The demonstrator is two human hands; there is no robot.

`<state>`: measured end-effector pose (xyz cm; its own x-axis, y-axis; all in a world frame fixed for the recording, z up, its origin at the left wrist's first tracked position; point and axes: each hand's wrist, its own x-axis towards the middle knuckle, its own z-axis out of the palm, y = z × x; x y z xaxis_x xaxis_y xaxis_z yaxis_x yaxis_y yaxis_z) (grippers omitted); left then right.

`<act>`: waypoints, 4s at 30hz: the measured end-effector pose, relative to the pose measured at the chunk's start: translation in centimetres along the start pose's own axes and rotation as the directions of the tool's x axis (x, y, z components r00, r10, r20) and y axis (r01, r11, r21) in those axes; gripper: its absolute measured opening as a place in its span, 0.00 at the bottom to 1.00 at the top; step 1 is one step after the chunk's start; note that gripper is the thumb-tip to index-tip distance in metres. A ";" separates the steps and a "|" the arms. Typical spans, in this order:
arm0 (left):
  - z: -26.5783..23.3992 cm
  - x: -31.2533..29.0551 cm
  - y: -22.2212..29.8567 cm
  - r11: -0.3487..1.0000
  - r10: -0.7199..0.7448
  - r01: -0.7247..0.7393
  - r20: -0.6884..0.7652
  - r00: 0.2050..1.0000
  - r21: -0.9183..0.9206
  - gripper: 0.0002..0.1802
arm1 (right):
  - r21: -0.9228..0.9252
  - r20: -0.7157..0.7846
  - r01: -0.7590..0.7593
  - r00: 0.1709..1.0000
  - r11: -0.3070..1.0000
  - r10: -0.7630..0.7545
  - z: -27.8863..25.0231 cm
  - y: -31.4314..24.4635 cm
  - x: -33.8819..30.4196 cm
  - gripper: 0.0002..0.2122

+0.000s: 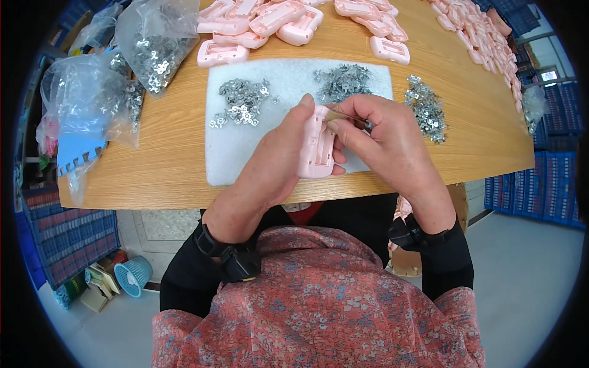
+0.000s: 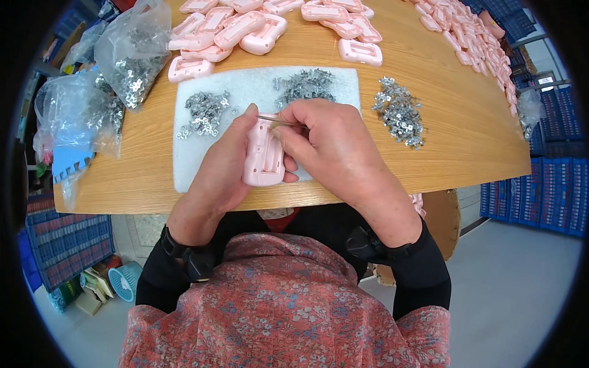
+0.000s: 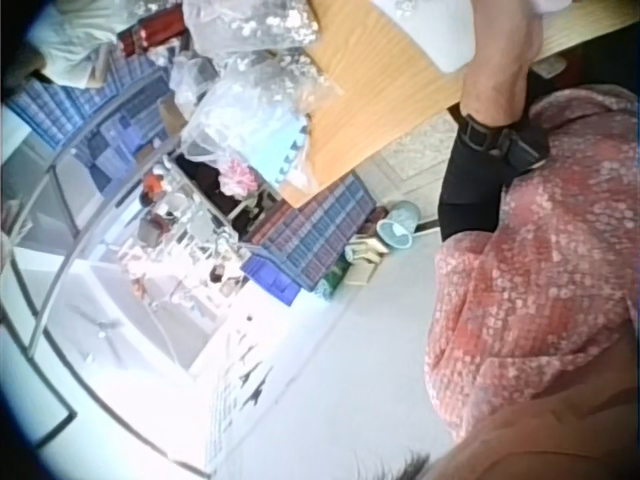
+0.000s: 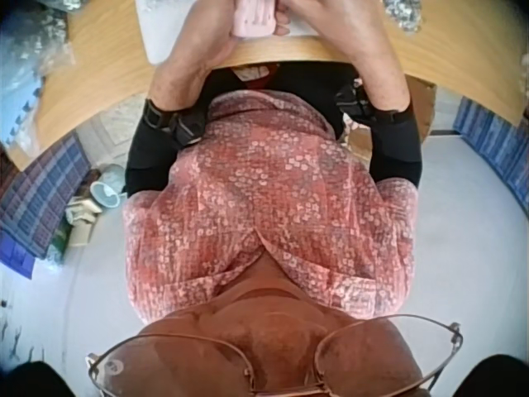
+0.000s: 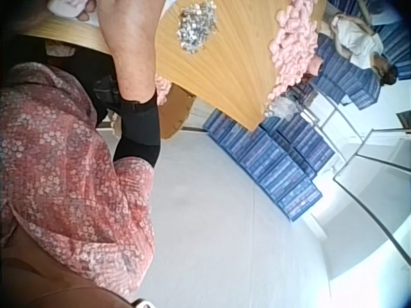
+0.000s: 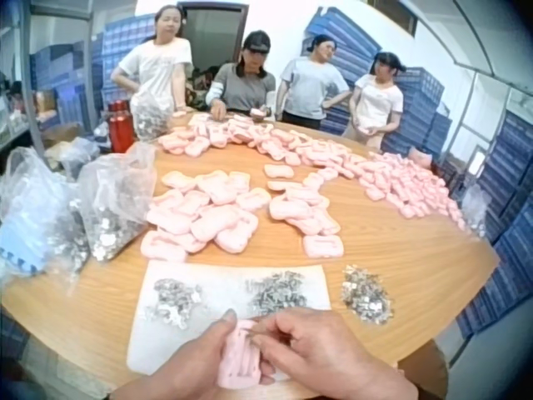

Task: The person assembles small pink plastic cases by inserting metal components into them. They pick up a case, insert a metal piece, and place the finished unit on a pile on the table. The process is repeated continuously throughout the clip.

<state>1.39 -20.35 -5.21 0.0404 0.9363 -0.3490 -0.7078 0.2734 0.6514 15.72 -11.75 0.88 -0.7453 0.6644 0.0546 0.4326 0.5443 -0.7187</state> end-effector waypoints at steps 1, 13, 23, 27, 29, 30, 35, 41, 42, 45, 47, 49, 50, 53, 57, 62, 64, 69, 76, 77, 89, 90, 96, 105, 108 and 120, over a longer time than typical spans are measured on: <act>0.0 0.0 0.0 1.000 -0.005 0.005 -0.007 1.000 0.010 0.31 | -0.016 0.009 -0.016 1.000 1.000 0.016 -0.1 -0.2 0.0 0.06; -0.4 0.2 0.4 0.998 -0.066 0.067 0.025 0.997 -0.019 0.31 | -0.036 -0.021 -0.063 0.998 0.997 0.062 1.0 -0.9 0.6 0.05; -0.8 0.1 0.5 0.994 -0.065 0.072 0.078 0.995 -0.084 0.30 | 0.305 0.021 -0.163 0.986 0.939 0.164 1.6 0.4 0.3 0.07; -0.5 -0.1 0.7 0.995 -0.060 0.065 0.063 0.996 -0.075 0.31 | 0.462 0.062 -0.205 0.978 0.863 0.199 1.4 1.4 0.6 0.09; -0.4 -0.1 0.8 0.996 -0.053 0.058 0.074 0.996 -0.066 0.31 | 0.490 0.066 -0.200 0.979 0.849 0.192 1.6 1.3 0.4 0.09; -0.6 0.0 0.6 0.997 -0.051 0.055 0.093 0.994 -0.046 0.31 | 0.505 0.069 -0.198 0.980 0.840 0.189 1.7 1.2 0.2 0.10; -0.6 -0.1 0.7 0.998 -0.062 0.062 0.093 0.994 0.007 0.31 | 0.427 0.144 -0.252 0.967 0.869 0.209 1.9 1.8 0.5 0.10; -0.4 -0.2 0.7 0.999 -0.042 0.045 0.101 0.994 -0.023 0.31 | 0.475 0.209 -0.294 0.953 0.829 0.219 1.1 1.6 0.3 0.12; -0.4 -0.2 0.7 0.998 -0.054 0.056 0.095 0.994 -0.022 0.31 | 0.490 0.214 -0.297 0.952 0.820 0.217 1.1 1.7 0.3 0.12; -0.4 -0.1 0.6 0.998 -0.060 0.059 0.093 0.994 0.018 0.31 | 0.451 0.238 -0.294 0.950 0.843 0.204 1.2 1.7 0.3 0.14; -0.5 -0.1 0.5 0.998 -0.064 0.061 0.104 0.993 0.033 0.30 | 0.472 0.251 -0.313 0.944 0.824 0.215 1.1 1.8 0.2 0.14; -0.5 0.0 0.6 0.997 -0.075 0.073 0.124 0.989 0.023 0.30 | 0.497 0.263 -0.326 0.940 0.804 0.218 0.8 1.9 0.3 0.13; -0.6 0.0 0.7 0.998 -0.070 0.070 0.139 0.988 0.000 0.30 | 0.512 0.268 -0.329 0.939 0.793 0.217 0.7 1.9 0.3 0.13; -0.7 0.0 0.8 0.996 -0.081 0.088 0.152 0.985 -0.036 0.30 | 0.514 0.262 -0.328 0.940 0.793 0.219 0.8 1.6 0.3 0.12; -0.5 -0.1 0.9 0.993 -0.114 0.114 0.112 0.987 0.008 0.32 | 0.482 0.302 -0.367 0.922 0.795 0.242 1.2 1.6 0.8 0.12; -0.4 0.0 0.8 0.993 -0.115 0.117 0.112 0.987 -0.012 0.33 | 0.506 0.224 -0.326 0.944 0.799 0.243 1.1 2.0 0.9 0.12; -0.5 0.0 0.7 0.993 -0.110 0.114 0.127 0.986 -0.028 0.33 | 0.516 0.225 -0.310 0.949 0.799 0.223 1.1 1.8 0.7 0.12; -0.4 -0.2 1.0 0.993 -0.118 0.116 0.102 0.988 0.030 0.34 | 0.425 0.230 -0.273 0.955 0.863 0.189 1.5 1.9 0.9 0.11; -0.4 -0.1 1.0 0.993 -0.116 0.118 0.126 0.985 -0.006 0.34 | 0.529 0.243 -0.317 0.945 0.787 0.217 1.2 1.7 0.7 0.10; -0.5 -0.1 0.9 0.994 -0.113 0.113 0.123 0.986 0.006 0.34 | 0.531 0.245 -0.303 0.949 0.791 0.198 1.4 1.9 0.6 0.10; -0.7 -0.7 0.0 0.808 0.207 -0.222 0.090 0.974 0.546 0.27 | 0.617 0.226 -0.379 0.925 0.690 0.306 -0.4 1.5 -0.6 0.10; 0.1 -1.6 1.0 0.757 0.213 -0.201 0.056 0.975 0.622 0.26 | 0.599 0.209 -0.378 0.925 0.706 0.318 -0.6 1.6 -0.8 0.11; 1.2 -2.2 2.2 0.424 0.166 -0.236 0.181 0.969 0.874 0.23 | 0.489 0.193 -0.290 0.956 0.823 0.222 -0.6 3.0 -1.8 0.10; 0.7 -1.5 1.0 0.987 0.014 -0.028 0.086 0.996 0.160 0.23 | 0.667 0.047 -0.210 0.969 0.715 0.241 -0.3 2.4 -2.5 0.14; 0.5 -1.8 1.1 0.995 -0.063 0.075 0.151 0.986 -0.070 0.26 | 0.679 -0.062 -0.087 0.983 0.729 0.174 1.1 3.1 -2.7 0.16; -0.5 -2.2 0.6 0.949 -0.131 0.220 0.352 0.927 -0.226 0.25 | 0.552 0.128 -0.265 0.964 0.791 0.234 0.2 2.5 -1.8 0.15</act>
<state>0.51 -22.36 -4.38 0.3781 0.9097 -0.1714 -0.8224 0.4151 0.3889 18.07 -11.70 -1.13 -0.6823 0.7021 -0.2038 0.2592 -0.0284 -0.9654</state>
